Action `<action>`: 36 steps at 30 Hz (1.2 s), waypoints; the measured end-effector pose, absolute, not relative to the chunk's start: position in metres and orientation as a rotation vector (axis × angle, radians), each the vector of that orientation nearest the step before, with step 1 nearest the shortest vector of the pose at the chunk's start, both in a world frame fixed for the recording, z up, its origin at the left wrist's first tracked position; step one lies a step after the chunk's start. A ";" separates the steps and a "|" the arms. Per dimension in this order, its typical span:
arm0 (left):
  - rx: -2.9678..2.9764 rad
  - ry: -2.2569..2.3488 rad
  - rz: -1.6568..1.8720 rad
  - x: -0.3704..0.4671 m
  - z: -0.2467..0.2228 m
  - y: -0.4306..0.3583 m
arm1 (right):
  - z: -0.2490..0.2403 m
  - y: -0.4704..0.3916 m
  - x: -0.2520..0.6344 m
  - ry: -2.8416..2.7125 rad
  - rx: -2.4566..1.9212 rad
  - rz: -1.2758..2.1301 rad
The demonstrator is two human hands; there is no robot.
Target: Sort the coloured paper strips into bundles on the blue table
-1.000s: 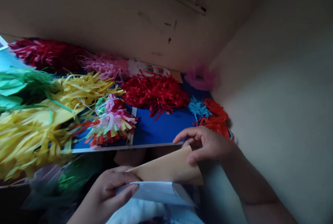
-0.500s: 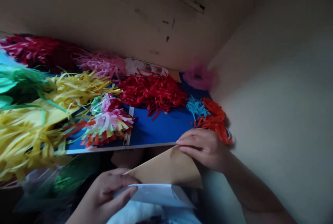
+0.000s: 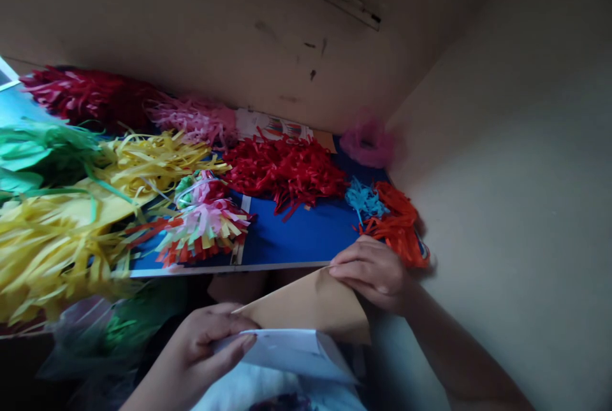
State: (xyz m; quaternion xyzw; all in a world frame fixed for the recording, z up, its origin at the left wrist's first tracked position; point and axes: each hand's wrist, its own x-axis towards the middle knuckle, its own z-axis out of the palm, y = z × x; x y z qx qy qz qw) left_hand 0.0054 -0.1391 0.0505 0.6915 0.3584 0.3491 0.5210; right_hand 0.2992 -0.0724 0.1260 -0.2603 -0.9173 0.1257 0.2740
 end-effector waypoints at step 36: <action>1.379 1.547 1.181 0.041 0.036 -0.145 | 0.039 -0.126 0.197 -1.573 -1.495 0.532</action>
